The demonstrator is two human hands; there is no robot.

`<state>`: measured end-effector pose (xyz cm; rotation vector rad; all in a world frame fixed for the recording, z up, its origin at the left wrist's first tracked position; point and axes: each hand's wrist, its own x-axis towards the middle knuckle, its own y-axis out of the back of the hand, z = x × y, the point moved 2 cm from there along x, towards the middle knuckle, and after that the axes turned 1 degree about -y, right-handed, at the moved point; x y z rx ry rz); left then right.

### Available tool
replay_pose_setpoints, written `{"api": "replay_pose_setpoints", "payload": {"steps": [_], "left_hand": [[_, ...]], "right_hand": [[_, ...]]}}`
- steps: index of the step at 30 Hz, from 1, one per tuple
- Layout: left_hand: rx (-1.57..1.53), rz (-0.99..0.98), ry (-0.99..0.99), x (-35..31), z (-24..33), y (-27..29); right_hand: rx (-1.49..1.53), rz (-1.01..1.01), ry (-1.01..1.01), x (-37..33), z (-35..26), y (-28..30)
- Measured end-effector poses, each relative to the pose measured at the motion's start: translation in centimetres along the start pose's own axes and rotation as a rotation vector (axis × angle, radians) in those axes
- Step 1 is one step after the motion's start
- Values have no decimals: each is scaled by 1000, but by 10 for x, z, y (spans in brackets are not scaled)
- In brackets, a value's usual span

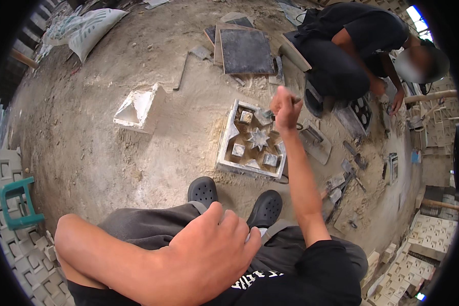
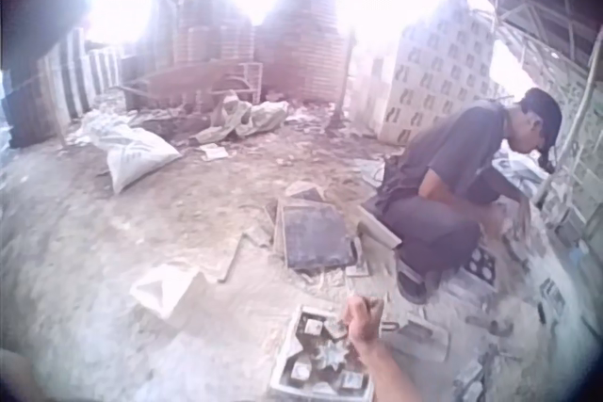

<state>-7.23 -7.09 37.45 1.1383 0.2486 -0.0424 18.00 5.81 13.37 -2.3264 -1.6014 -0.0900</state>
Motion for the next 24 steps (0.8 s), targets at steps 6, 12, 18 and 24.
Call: {"api": "replay_pose_setpoints", "payload": {"steps": [6,12,18,24], "left_hand": [[-11,21,-34,8,-2,-4],[-29,-64,-54,15,0,0],[-16,-22,-3,9,3,3],[-17,-40,-15,14,2,4]], "right_hand": [[-54,56,-1,-6,-20,11],[-327,-46,-70,-13,41,42],[-92,2,3,-6,-1,1],[-237,82,-22,-14,57,9]]}}
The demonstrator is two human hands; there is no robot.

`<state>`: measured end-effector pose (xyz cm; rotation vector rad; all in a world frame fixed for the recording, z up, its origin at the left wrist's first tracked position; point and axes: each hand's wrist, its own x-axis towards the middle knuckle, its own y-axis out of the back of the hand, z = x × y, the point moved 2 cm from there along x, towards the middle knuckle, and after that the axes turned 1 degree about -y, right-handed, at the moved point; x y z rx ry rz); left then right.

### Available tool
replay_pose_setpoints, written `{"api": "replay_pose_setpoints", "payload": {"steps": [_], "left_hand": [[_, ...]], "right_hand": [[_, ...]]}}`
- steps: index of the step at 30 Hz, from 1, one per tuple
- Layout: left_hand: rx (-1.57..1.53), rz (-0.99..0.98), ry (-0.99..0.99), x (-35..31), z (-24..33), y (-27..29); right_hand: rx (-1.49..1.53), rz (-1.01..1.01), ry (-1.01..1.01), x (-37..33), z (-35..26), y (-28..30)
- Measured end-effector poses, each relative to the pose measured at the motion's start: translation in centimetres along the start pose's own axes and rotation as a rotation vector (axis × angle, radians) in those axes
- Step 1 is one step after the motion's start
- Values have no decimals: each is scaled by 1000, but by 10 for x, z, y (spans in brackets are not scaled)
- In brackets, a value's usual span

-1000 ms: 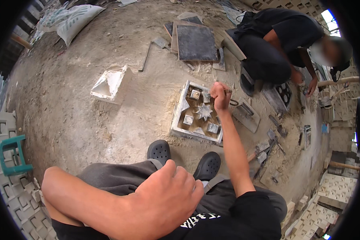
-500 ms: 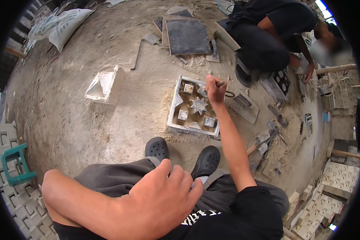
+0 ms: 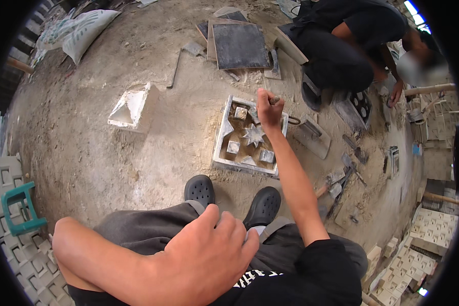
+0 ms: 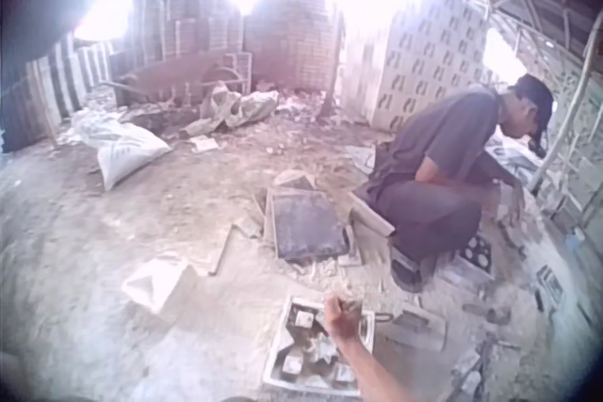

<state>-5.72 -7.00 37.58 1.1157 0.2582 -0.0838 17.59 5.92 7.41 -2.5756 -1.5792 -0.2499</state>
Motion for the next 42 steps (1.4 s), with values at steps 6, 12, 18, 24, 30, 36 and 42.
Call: {"api": "replay_pose_setpoints", "payload": {"steps": [6,12,18,24,30,36,42], "left_hand": [[17,37,13,-10,0,-5],[28,34,-24,-6,0,0],[-12,53,4,-13,1,-7],[22,78,-23,-10,1,-4],[5,70,40,-19,2,-6],[3,124,-33,-11,2,-4],[1,81,9,-17,0,-5]], "right_hand": [[92,27,-7,9,-62,-4],[-24,-69,18,6,-5,8],[128,64,-1,19,-53,-8],[-17,114,-57,-3,-7,3],[142,87,-13,14,-74,-22],[-59,56,134,-2,-1,8],[-2,-45,63,9,-33,-11]]}}
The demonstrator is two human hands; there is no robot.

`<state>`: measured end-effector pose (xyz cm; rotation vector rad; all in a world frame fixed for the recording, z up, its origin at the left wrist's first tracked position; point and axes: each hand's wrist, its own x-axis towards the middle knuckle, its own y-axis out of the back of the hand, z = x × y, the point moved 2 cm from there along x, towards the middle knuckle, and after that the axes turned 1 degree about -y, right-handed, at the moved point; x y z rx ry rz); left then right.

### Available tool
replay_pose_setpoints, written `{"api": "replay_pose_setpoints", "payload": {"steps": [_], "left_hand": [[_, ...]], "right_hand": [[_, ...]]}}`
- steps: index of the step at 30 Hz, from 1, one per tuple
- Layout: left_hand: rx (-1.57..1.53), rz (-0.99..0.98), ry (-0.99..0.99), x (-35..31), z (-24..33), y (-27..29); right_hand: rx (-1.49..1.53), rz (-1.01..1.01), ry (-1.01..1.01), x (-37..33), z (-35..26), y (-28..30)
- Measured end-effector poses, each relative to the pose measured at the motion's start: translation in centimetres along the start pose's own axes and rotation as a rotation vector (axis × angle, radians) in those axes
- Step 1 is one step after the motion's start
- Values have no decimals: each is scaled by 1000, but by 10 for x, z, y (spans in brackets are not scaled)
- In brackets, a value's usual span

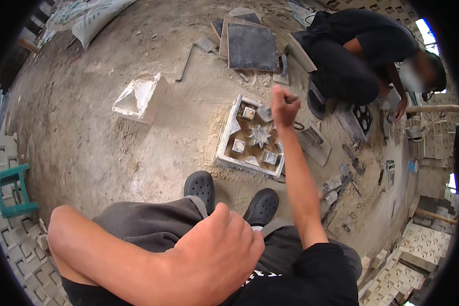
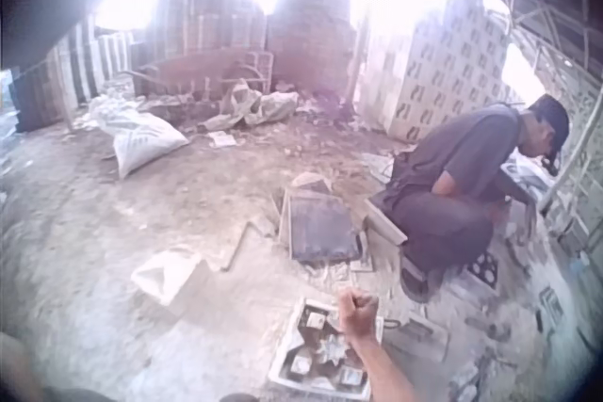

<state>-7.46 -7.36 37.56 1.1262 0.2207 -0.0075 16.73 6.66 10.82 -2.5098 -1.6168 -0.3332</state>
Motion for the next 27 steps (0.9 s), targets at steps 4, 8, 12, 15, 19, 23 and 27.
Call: {"api": "replay_pose_setpoints", "payload": {"steps": [4,8,12,15,19,23,27], "left_hand": [[-4,27,22,-2,0,-3],[18,-25,5,3,1,2],[48,-30,0,0,0,0],[18,-22,13,-2,0,-3],[3,-2,4,3,2,-3],[-9,-3,20,-1,0,-4],[-19,-1,-10,4,-6,-8]], "right_hand": [[58,69,-4,-2,-22,-9],[-145,-38,-34,-13,31,1],[-86,-129,113,1,0,-4],[52,-7,35,13,-27,-1],[-22,26,51,4,13,5],[-148,-51,-25,-1,35,-6],[23,24,-8,19,2,19]]}}
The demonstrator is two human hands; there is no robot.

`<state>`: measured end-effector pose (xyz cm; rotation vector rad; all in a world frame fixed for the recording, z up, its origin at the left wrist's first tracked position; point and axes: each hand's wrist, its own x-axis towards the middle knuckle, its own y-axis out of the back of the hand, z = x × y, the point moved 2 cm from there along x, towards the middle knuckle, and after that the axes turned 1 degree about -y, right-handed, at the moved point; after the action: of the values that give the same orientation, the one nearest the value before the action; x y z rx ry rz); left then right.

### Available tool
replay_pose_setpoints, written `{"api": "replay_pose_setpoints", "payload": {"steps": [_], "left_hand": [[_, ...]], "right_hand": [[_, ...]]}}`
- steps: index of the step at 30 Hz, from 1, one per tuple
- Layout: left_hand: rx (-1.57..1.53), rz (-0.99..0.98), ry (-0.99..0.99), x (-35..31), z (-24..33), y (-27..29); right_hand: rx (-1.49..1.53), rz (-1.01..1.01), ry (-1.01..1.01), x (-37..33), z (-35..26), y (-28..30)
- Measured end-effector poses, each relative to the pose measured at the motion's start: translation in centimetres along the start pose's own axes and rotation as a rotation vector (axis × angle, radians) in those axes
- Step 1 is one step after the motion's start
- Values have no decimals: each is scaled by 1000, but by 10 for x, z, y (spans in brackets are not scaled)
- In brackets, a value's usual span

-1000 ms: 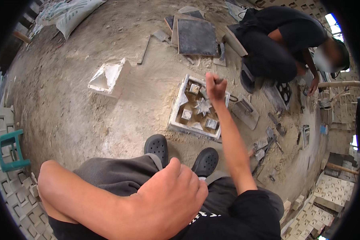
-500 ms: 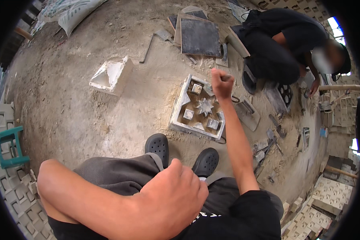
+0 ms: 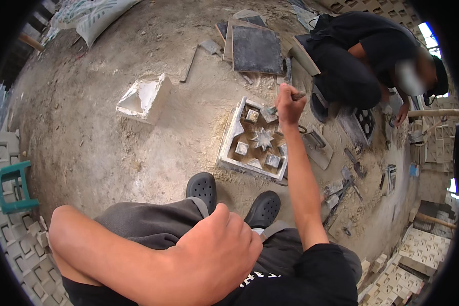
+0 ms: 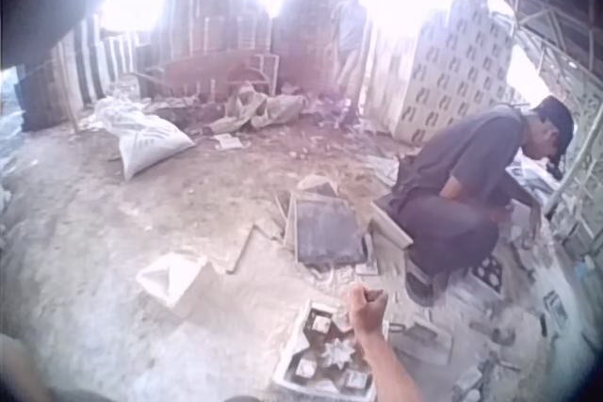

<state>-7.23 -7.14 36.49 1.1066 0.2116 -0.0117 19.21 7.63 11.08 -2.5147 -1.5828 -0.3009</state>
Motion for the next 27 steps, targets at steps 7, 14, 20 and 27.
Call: {"api": "replay_pose_setpoints", "payload": {"steps": [7,14,20,27], "left_hand": [[26,8,-36,-2,3,-1],[111,-142,8,-6,10,-3],[82,-137,-11,-2,7,-10],[84,-125,-3,-3,10,-10]], "right_hand": [[-60,-8,-78,-15,42,0],[167,205,-77,-12,2,-33],[115,175,-179,7,-22,-35],[108,89,-15,12,-63,-38]]}}
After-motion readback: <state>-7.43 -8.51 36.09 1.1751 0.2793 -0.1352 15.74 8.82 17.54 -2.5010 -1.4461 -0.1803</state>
